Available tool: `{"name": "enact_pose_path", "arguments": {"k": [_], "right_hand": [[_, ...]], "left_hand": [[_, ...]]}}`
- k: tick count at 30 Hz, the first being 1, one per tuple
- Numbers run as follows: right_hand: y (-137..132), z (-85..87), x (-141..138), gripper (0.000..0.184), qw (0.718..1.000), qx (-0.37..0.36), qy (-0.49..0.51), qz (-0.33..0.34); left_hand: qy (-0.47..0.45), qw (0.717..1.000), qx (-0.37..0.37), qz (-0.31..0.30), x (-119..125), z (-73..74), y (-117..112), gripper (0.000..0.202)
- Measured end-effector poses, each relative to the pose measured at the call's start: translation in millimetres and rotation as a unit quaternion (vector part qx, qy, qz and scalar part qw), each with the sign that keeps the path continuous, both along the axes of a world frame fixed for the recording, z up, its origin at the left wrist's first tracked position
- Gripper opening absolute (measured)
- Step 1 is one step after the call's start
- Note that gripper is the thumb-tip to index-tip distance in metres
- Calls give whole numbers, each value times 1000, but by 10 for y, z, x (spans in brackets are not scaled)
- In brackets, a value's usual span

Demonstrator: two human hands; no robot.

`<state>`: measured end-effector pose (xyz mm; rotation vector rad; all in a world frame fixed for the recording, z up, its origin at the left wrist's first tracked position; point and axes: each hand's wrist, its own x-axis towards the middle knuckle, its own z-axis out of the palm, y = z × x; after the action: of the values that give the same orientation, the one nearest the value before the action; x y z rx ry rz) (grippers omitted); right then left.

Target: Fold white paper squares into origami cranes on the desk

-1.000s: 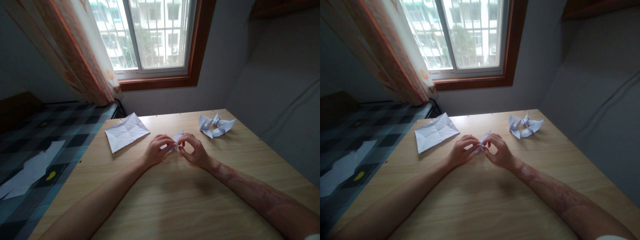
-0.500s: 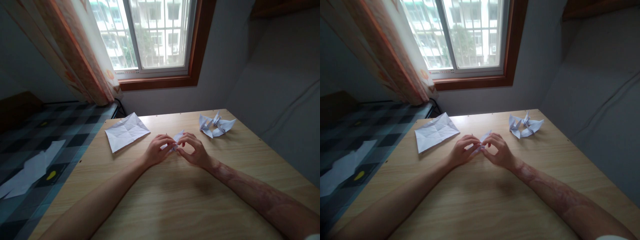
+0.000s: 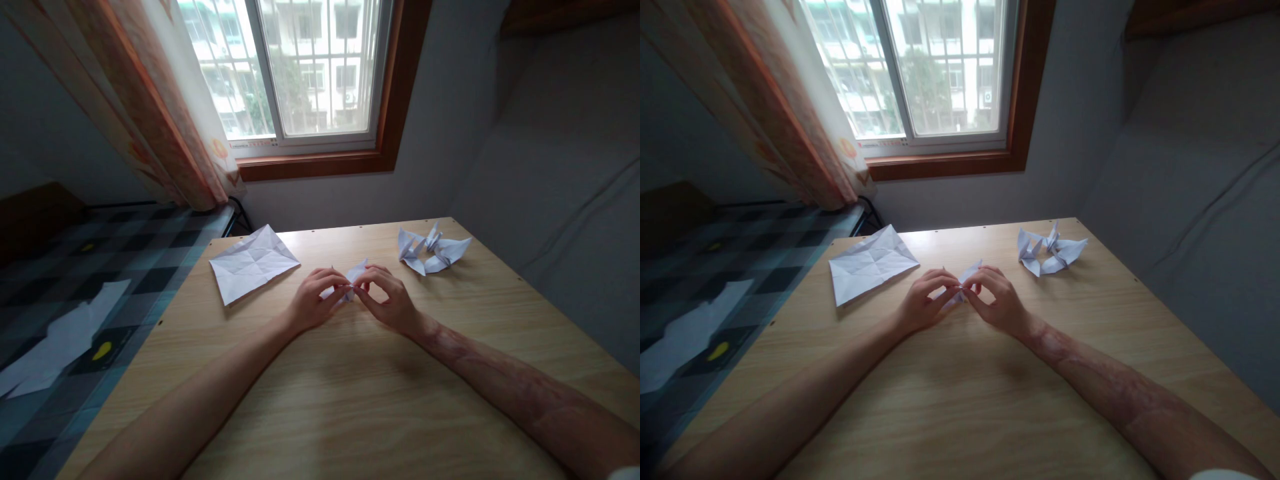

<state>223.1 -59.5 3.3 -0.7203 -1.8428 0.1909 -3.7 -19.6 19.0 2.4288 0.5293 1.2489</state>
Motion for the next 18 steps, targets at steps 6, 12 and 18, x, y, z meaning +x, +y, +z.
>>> {"name": "enact_pose_path", "arguments": {"k": [6, 12, 18], "right_hand": [[1, 29, 11, 11, 1000, 26, -6, -13], [-9, 10, 22, 14, 998, 46, -19, -32], [-19, 16, 17, 20, 997, 49, -47, -26]], "left_hand": [[22, 1000, 14, -8, -1, -32, 10, 12], [45, 999, 19, -22, 8, -21, 5, 15], [81, 996, 25, -38, -3, -6, -1, 17]]}}
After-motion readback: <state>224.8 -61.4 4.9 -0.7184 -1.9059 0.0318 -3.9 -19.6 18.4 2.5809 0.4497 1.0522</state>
